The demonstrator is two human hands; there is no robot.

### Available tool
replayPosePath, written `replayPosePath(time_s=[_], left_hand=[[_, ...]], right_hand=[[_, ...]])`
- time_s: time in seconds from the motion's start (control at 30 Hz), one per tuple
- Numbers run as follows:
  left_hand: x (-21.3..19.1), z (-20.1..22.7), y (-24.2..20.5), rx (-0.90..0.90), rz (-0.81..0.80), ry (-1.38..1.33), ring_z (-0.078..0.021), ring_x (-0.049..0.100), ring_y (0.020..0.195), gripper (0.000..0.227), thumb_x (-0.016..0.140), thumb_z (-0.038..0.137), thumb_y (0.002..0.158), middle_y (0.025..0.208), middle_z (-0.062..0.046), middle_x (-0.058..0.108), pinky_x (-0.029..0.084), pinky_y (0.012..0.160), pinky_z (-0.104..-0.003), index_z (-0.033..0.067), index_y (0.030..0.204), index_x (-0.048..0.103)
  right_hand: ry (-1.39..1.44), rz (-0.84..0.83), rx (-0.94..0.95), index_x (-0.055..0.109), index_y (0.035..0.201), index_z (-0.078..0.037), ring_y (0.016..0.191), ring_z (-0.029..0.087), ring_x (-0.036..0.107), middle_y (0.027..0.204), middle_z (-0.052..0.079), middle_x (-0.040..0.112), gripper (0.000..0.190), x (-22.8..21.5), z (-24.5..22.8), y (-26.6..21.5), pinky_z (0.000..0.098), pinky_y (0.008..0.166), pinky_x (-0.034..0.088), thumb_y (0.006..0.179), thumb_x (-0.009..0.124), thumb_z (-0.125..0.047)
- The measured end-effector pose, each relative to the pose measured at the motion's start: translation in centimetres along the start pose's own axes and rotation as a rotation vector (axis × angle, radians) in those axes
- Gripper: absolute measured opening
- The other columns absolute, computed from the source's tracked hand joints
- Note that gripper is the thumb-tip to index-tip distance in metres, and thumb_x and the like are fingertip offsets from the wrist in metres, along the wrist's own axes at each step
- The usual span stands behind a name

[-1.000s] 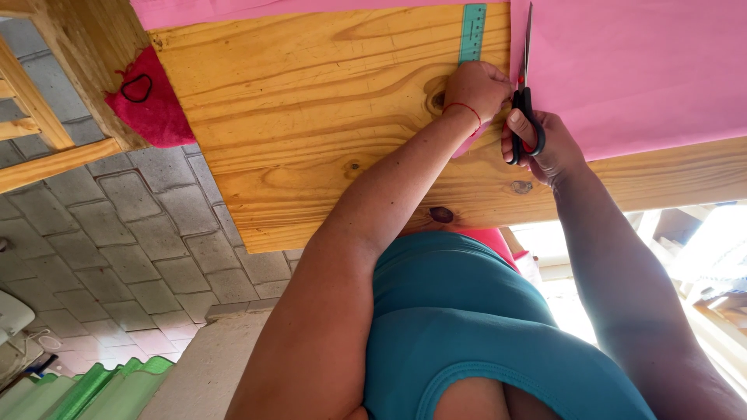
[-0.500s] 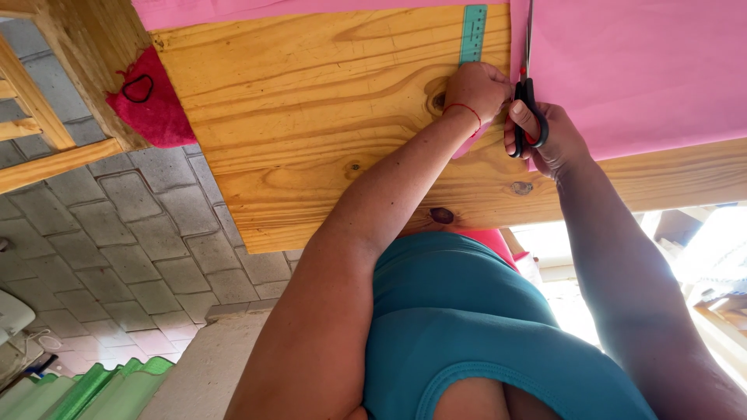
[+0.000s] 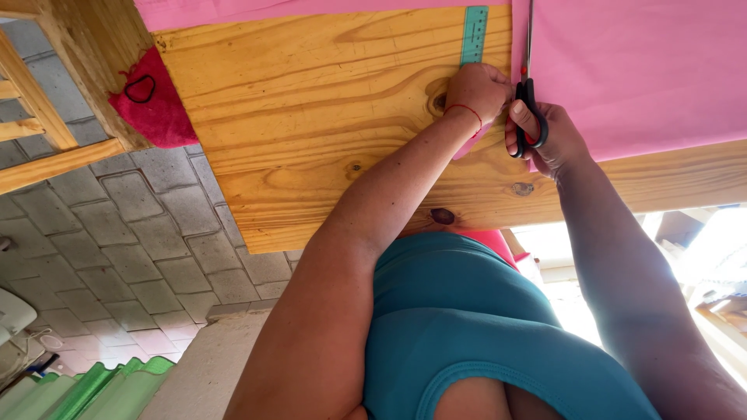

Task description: The person uses scissors to cut a large piece of pink fabric laid out on a wooden table. They follow a pattern and cut along straight lines and curves, removing excess fabric pieces throughout the process.

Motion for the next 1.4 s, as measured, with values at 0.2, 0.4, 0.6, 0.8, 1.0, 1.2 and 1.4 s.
replayPosePath(time_s=[0.2,0.4,0.6,0.8,1.0,1.2,1.4], left_hand=[[0.0,0.1,-0.3,0.014,0.004,0.000,-0.0205,0.070,0.062,0.020,0.075,0.006,0.088,0.063,-0.006,0.079,0.058,0.061,-0.040,0.0113,0.070,0.084],[0.4,-0.6,0.9,0.032,0.011,0.045,-0.0205,0.073,0.061,0.016,0.077,0.010,0.085,0.061,-0.005,0.080,0.058,0.062,-0.040,0.0123,0.072,0.086],[0.4,-0.6,0.6,0.020,0.001,-0.013,-0.0212,0.073,0.063,0.016,0.077,0.007,0.087,0.062,-0.006,0.079,0.059,0.061,-0.040,0.0102,0.076,0.088],[0.5,-0.8,0.7,0.039,0.007,-0.020,-0.0199,0.066,0.056,0.019,0.075,0.007,0.087,0.055,-0.005,0.073,0.054,0.057,-0.039,0.0109,0.070,0.083],[-0.2,0.0,0.7,0.054,0.006,0.209,-0.0150,0.074,0.064,0.026,0.067,0.003,0.070,0.054,0.007,0.071,0.058,0.056,-0.030,0.0206,0.055,0.079],[-5.2,3.0,6.4,0.234,0.199,0.454,-0.0257,0.093,0.093,0.039,0.058,0.017,0.085,0.086,-0.002,0.095,0.074,0.087,-0.043,0.0258,0.080,0.096],[-6.3,4.0,5.8,0.764,0.617,0.680,-0.0448,0.076,0.075,0.035,0.065,0.025,0.101,0.076,-0.010,0.077,0.057,0.068,-0.062,0.0239,0.072,0.083]], right_hand=[[0.060,-0.047,-0.026,0.070,0.099,-0.009,0.065,0.021,0.066,0.080,0.010,0.071,0.066,-0.6,-0.2,1.3,0.0288,0.052,0.037,0.104,0.084,-0.074],[0.053,-0.034,-0.054,0.069,0.101,-0.009,0.062,0.020,0.064,0.078,0.009,0.068,0.063,-0.7,-0.1,1.7,0.0282,0.049,0.035,0.107,0.083,-0.070],[0.059,-0.018,-0.043,0.068,0.096,-0.010,0.060,0.019,0.061,0.076,0.008,0.067,0.061,-0.5,0.0,1.7,0.0294,0.049,0.034,0.109,0.084,-0.067],[0.050,-0.032,-0.024,0.069,0.099,-0.009,0.064,0.020,0.065,0.079,0.009,0.069,0.063,-0.4,-0.5,1.5,0.0297,0.052,0.035,0.108,0.083,-0.070],[-0.037,-0.161,-0.018,0.074,0.105,-0.006,0.059,0.020,0.056,0.084,0.015,0.076,0.078,-1.9,0.3,-3.4,0.0326,0.056,0.045,0.100,0.076,-0.084],[-0.026,-0.298,0.005,0.082,0.097,-0.003,0.056,0.019,0.064,0.080,0.016,0.083,0.057,-5.7,11.0,-9.8,0.0298,0.052,0.046,0.107,0.080,-0.059],[-0.080,-0.161,0.076,0.078,0.103,-0.002,0.064,0.027,0.076,0.082,0.018,0.085,0.042,-6.1,15.4,-12.6,0.0333,0.050,0.048,0.105,0.086,-0.043]])
Point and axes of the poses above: each hand's wrist, its own y-axis towards the middle knuckle, its own x-axis out of the palm, z = x × y, the point moved 3 cm from there along y, towards the middle knuckle
